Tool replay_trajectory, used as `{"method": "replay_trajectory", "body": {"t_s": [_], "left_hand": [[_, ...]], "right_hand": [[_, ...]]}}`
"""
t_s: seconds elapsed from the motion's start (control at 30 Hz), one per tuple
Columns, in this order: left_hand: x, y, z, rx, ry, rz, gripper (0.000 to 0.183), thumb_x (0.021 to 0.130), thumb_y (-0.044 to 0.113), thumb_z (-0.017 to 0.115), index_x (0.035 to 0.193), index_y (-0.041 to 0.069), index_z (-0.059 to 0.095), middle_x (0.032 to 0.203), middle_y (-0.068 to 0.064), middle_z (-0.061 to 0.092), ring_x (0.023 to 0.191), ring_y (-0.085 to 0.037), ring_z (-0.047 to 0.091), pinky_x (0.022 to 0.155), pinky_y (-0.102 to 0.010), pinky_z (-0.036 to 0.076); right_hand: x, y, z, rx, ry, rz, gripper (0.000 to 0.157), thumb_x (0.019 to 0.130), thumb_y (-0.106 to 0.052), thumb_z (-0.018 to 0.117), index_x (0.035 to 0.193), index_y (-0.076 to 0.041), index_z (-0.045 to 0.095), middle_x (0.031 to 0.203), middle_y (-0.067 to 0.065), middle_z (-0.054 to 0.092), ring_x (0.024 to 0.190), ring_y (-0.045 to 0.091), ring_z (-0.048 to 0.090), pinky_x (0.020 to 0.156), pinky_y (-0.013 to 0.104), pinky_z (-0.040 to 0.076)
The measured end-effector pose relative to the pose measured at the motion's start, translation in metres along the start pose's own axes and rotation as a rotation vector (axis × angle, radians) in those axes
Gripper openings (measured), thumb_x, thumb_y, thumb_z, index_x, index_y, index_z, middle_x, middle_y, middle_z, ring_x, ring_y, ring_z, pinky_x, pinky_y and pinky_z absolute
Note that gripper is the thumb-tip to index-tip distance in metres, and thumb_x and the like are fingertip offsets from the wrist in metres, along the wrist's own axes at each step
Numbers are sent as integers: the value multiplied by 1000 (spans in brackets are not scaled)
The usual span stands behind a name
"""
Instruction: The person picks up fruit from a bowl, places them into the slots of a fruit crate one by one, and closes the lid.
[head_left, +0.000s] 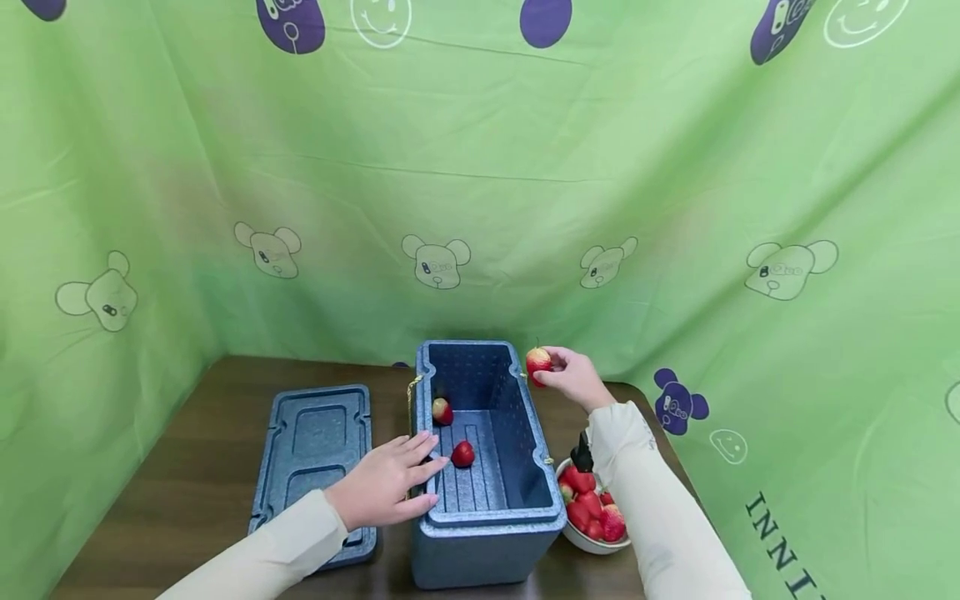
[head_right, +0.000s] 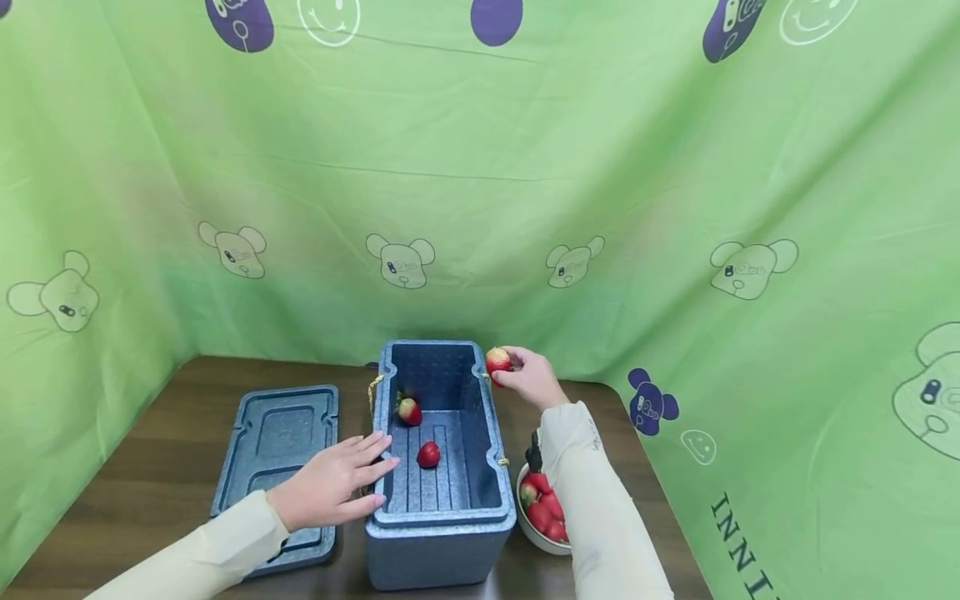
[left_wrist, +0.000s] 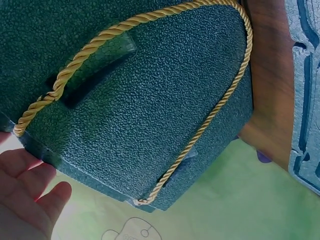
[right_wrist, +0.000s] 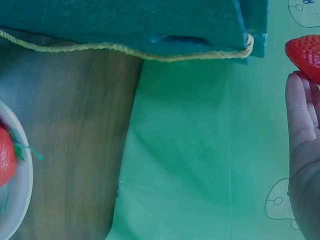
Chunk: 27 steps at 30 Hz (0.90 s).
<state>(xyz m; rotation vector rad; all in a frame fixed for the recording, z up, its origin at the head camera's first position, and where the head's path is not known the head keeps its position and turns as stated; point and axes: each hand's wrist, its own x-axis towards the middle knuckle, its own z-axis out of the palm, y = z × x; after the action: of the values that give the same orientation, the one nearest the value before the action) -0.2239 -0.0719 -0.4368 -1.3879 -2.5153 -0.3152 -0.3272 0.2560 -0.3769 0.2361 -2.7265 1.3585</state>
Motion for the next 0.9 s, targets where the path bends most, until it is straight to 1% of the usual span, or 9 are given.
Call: {"method": "replay_trajectory", "body": {"t_s": [0.1, 0.2, 0.33, 0.43, 0.6, 0.8, 0.9], "left_hand": [[1, 0, -1, 20, -7, -9, 49, 97, 42, 49, 129, 8, 62, 137, -17, 52, 129, -28, 48, 102, -42, 40], [1, -1, -1, 27, -3, -6, 48, 96, 42, 50, 129, 8, 62, 136, -16, 53, 128, -28, 48, 101, -42, 41], [2, -2, -3, 10, 6, -5, 49, 96, 42, 50, 128, 7, 62, 135, -17, 54, 128, -29, 49, 101, -43, 41], [2, -3, -4, -7, 6, -15, 49, 96, 41, 51, 128, 7, 62, 135, -18, 53, 128, -29, 48, 101, -43, 41], [3, -3, -4, -25, -7, -22, 49, 96, 40, 51, 129, 7, 61, 137, -18, 52, 129, -30, 47, 102, -44, 40], [3, -1, -4, -64, -43, -23, 49, 96, 40, 51, 131, 7, 60, 138, -17, 50, 131, -29, 45, 103, -43, 39], [3, 0, -5, -76, -46, -24, 49, 96, 40, 51, 131, 6, 60, 138, -17, 50, 130, -29, 45, 103, -43, 39]], "right_hand": [[3, -6, 4, -4, -8, 0, 48, 80, -4, 68, 123, 14, 56, 106, 25, 65, 83, 11, 59, 72, 19, 47], [4, -10, 9, -18, -4, 10, 47, 80, -4, 68, 122, 15, 56, 106, 25, 66, 87, 17, 61, 74, 22, 48], [5, -16, 14, -65, -5, 32, 46, 80, -5, 68, 121, 14, 57, 106, 25, 66, 92, 27, 62, 78, 30, 49], [7, -22, 18, -57, -12, 61, 47, 81, -7, 68, 123, 12, 56, 109, 26, 65, 96, 32, 61, 82, 36, 51], [10, -29, 27, -17, -8, 100, 47, 82, -6, 67, 124, 12, 56, 111, 26, 64, 98, 33, 61, 84, 39, 51], [9, -39, 33, -39, -30, 104, 48, 81, -5, 66, 124, 12, 55, 112, 27, 64, 100, 35, 60, 90, 42, 48], [9, -46, 33, -34, -21, 112, 48, 82, -5, 66, 126, 11, 55, 112, 26, 64, 100, 35, 60, 90, 42, 48]]}}
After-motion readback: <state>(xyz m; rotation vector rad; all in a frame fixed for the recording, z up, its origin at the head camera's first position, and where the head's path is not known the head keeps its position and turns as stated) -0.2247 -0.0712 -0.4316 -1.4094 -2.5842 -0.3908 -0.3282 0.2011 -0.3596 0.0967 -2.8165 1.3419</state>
